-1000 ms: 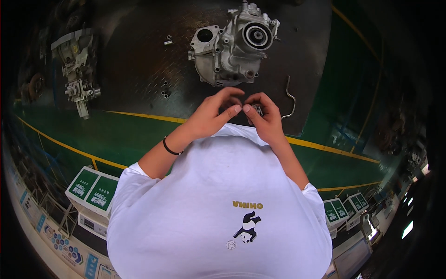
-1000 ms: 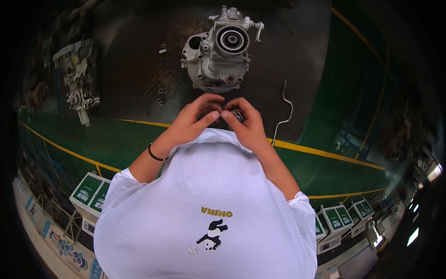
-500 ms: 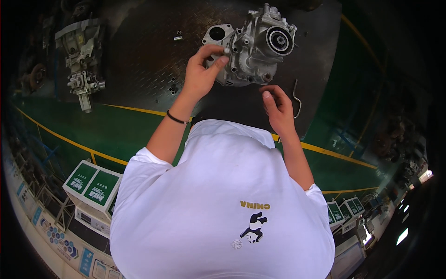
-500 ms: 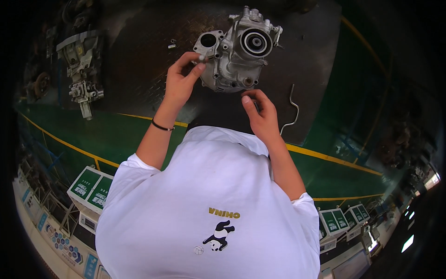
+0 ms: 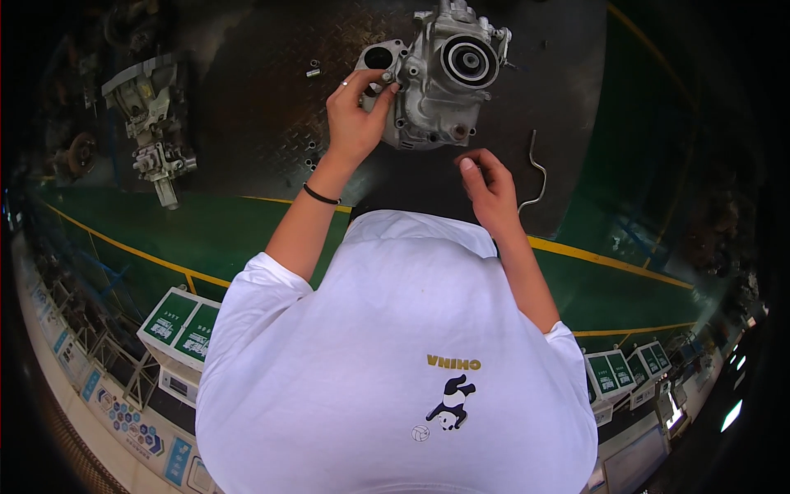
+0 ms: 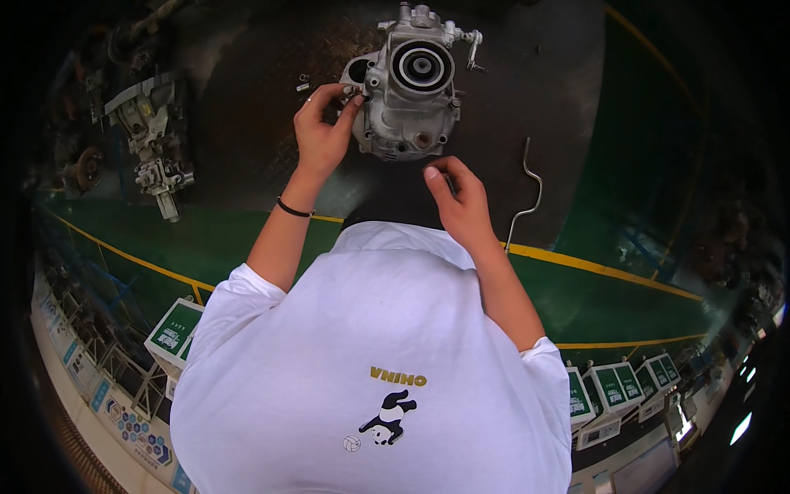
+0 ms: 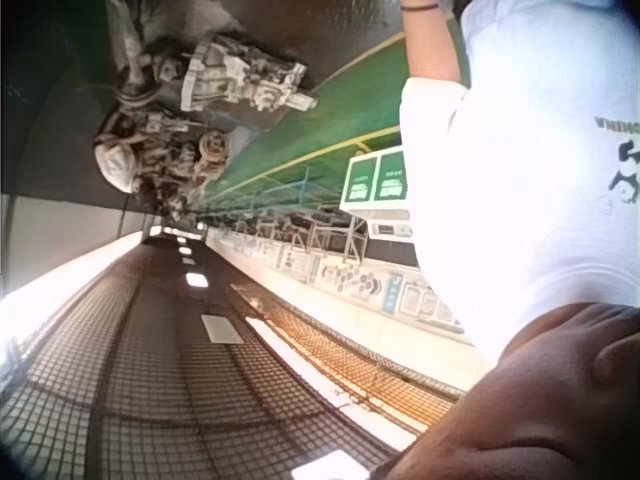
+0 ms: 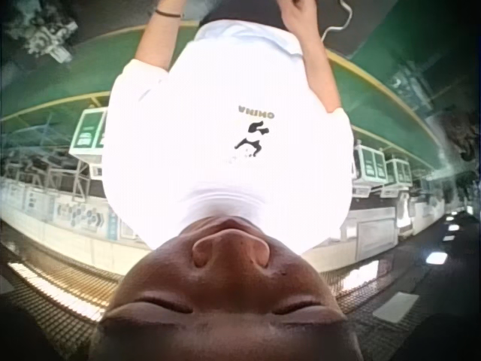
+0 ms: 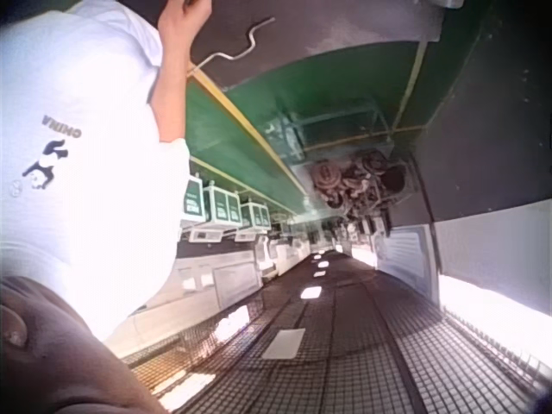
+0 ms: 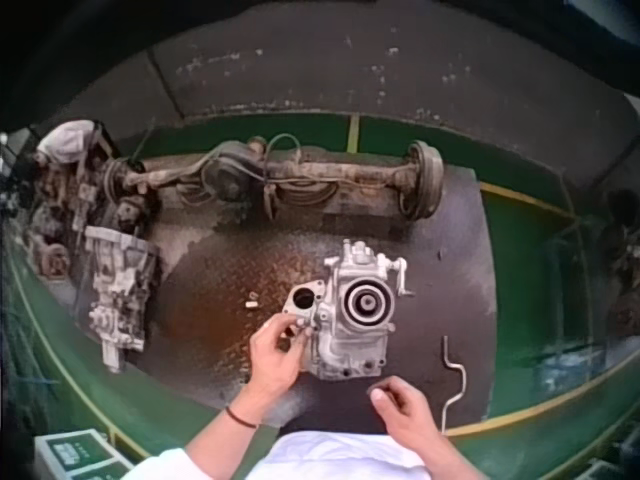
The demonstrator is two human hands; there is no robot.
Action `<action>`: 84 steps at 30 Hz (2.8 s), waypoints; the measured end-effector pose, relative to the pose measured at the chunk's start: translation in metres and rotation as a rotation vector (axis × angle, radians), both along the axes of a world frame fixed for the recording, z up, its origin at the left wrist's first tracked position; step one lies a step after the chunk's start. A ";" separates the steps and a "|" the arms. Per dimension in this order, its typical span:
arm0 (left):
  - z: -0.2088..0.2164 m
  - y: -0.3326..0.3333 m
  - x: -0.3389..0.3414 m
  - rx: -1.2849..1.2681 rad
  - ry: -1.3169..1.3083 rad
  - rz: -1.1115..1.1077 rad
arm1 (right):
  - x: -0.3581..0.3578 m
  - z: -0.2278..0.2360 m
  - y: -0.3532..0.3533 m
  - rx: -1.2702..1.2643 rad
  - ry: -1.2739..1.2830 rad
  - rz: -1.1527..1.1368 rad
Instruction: Use a speed handle wrench to remove bolts from an automotive transmission housing and separate the casing sections.
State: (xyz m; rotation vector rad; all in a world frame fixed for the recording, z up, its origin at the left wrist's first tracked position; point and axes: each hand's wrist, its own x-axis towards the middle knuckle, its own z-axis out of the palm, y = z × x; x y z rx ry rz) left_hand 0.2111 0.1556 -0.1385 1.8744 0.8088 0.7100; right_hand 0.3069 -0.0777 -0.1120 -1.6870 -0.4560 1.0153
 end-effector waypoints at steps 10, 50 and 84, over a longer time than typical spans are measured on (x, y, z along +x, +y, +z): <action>0.004 0.009 0.003 0.246 0.008 -0.157 | 0.015 -0.004 -0.010 -0.058 0.038 -0.063; 0.029 -0.101 -0.037 -0.314 -0.063 -0.450 | -0.003 0.028 -0.001 0.111 0.444 -0.106; -0.214 -0.146 -0.061 0.043 0.663 -0.659 | 0.003 -0.155 -0.097 -0.279 0.562 -0.446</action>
